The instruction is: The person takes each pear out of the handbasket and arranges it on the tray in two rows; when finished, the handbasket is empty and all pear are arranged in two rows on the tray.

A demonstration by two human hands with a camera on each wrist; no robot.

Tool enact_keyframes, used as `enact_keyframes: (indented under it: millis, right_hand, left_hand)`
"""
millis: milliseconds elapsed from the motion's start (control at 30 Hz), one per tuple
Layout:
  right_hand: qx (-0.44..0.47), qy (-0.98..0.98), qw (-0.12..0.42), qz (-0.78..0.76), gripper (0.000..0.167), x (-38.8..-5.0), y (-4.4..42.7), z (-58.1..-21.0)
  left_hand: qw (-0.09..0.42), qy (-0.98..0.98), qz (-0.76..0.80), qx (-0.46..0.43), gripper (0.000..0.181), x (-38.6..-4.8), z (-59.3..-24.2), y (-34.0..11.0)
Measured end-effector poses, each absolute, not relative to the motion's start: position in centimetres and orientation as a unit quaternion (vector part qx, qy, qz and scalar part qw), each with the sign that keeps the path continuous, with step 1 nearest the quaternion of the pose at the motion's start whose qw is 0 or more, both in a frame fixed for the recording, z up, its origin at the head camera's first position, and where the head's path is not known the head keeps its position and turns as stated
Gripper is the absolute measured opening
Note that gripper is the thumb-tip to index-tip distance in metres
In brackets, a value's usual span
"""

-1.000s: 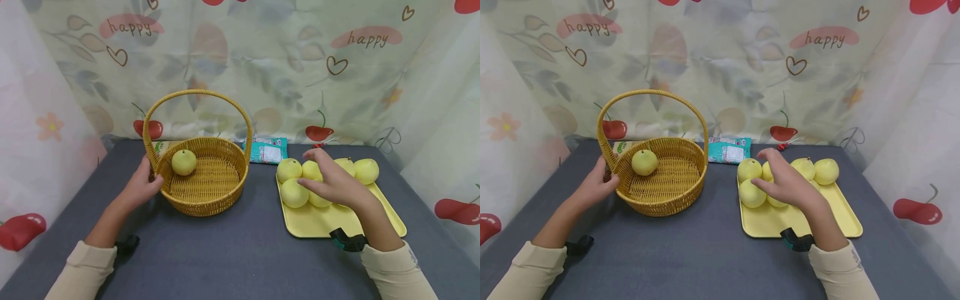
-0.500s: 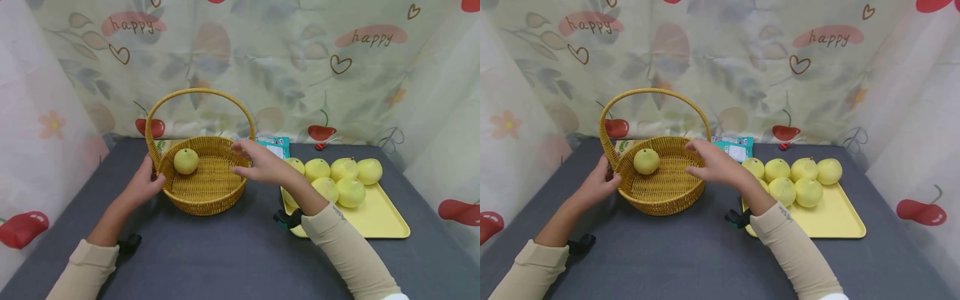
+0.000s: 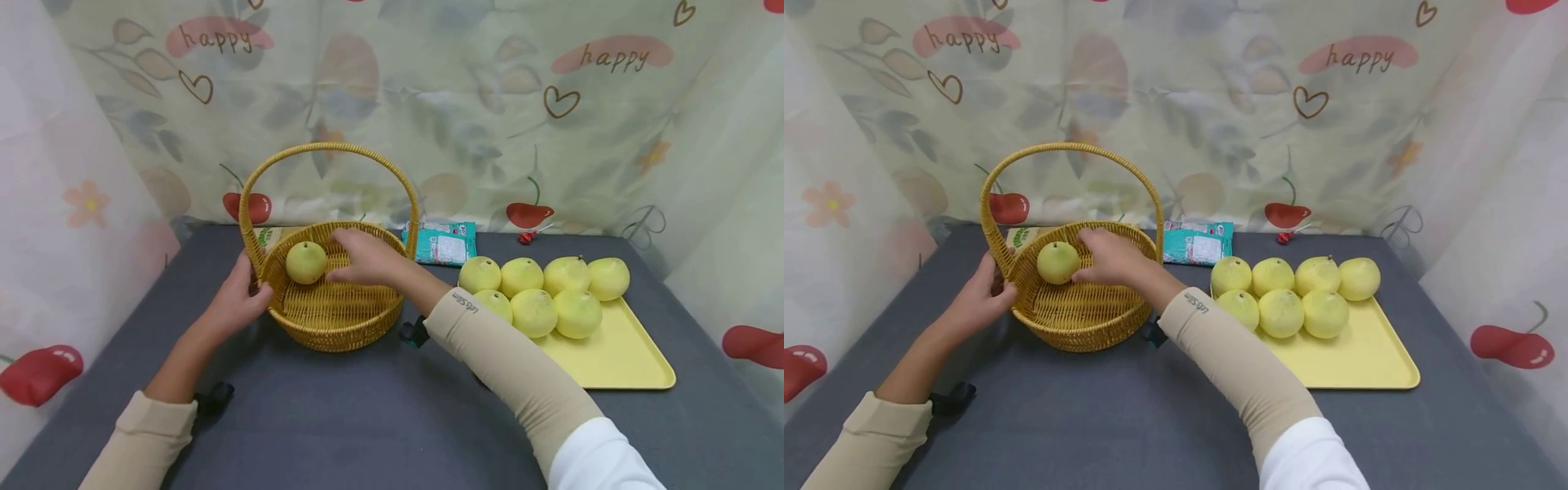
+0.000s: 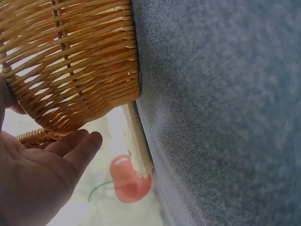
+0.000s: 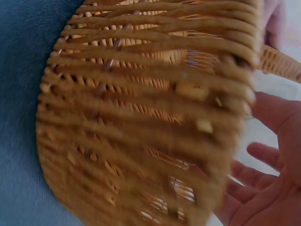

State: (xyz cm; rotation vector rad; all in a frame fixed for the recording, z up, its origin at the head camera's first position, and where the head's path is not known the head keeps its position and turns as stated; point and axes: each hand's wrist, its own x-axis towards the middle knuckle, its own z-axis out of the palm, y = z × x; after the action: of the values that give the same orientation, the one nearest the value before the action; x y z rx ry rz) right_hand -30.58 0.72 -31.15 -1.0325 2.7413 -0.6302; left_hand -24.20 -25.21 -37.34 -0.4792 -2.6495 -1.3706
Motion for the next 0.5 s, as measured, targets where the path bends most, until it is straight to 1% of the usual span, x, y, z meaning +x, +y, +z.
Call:
enact_keyframes:
  millis: [133,267,500]
  right_hand:
    - [-0.341,0.909,0.100,-0.218,0.083,-31.1,-0.3,-31.6]
    - [-0.344,0.898,0.130,-0.244,0.090,-31.7,-1.2,-32.3]
    - [-0.341,0.890,0.141,-0.268,0.095,-32.2,-2.6,-33.2]
  left_hand:
    - [0.059,-0.877,-0.451,-0.158,0.078,-24.2,-37.3,-25.1]
    - [0.058,-0.874,-0.455,-0.161,0.080,-24.2,-37.3,-25.2]
    - [0.059,-0.868,-0.463,-0.167,0.080,-24.1,-37.3,-25.2]
